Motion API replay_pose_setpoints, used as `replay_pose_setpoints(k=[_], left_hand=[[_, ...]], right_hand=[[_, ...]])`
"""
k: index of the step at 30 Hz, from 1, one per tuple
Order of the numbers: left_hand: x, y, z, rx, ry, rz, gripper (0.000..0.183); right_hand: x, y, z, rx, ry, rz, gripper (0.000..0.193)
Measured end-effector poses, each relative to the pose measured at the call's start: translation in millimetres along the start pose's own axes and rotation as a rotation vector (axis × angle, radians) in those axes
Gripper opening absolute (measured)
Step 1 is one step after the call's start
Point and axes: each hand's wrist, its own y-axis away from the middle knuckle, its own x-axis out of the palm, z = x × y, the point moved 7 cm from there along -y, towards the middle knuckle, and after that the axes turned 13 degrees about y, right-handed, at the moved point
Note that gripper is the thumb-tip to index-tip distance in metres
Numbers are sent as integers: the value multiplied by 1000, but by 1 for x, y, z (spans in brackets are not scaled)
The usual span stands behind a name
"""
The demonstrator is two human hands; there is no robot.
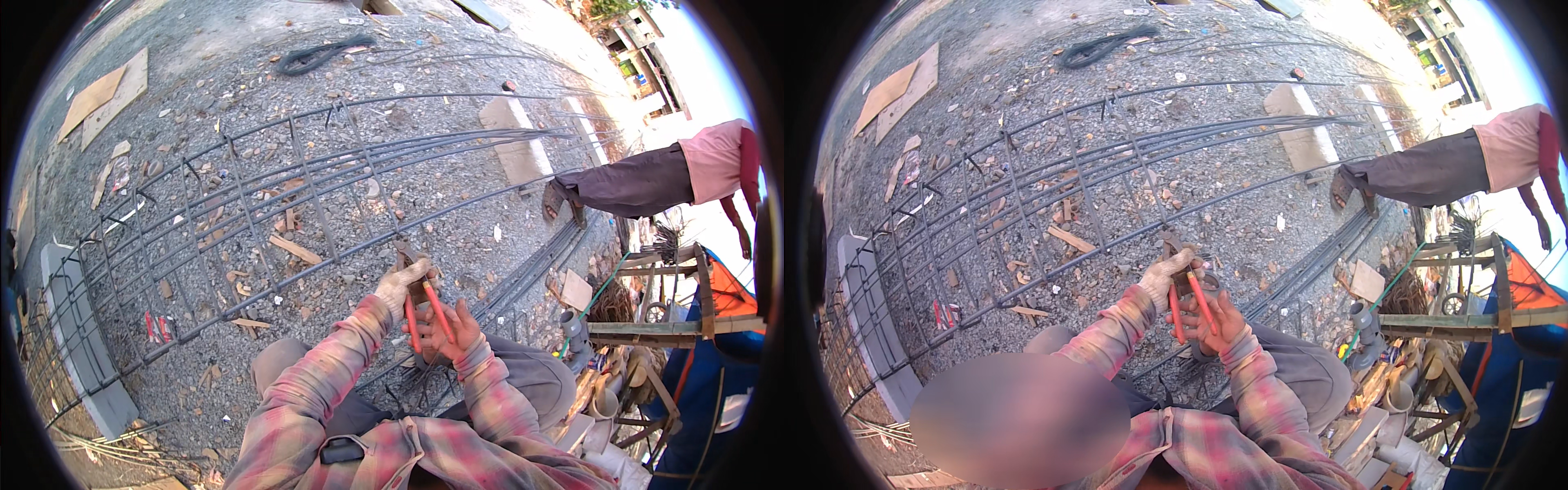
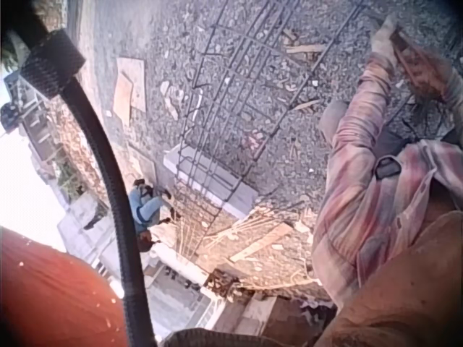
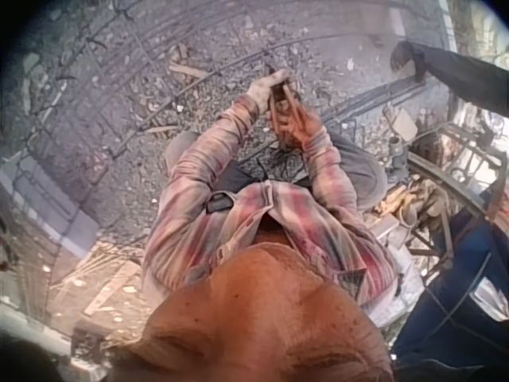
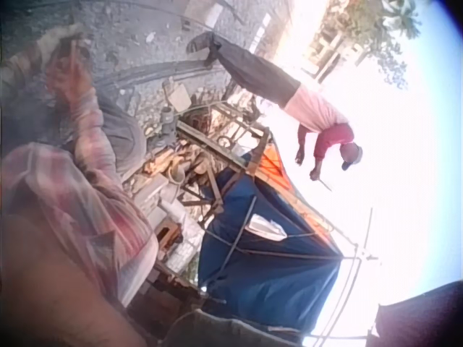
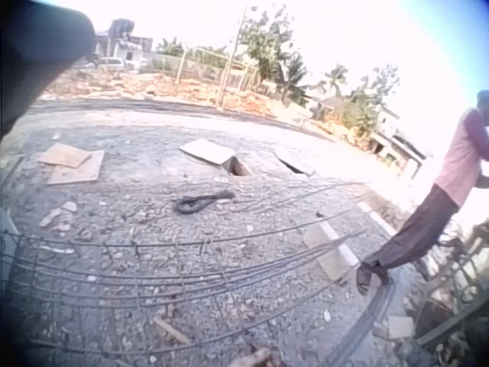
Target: The person constructs a rebar reinforcement cage by tying metal wires around overlapping steel rods and stirrups using a hand tool.
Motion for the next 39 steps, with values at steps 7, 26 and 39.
replay_pose_setpoints(k=[7, 26, 39], left_hand=[[-11, -13, 7, -5, -60, 75, 31], [-13, -16, -1, 185, -214, -226, 27], [-15, -9, -12, 165, -240, -188, 22]], right_hand=[[-9, -7, -3, 195, 601, -498, 24], [-62, 8, -36, 0, 717, -683, 38], [-47, -4, -49, 152, 587, -558, 55]])
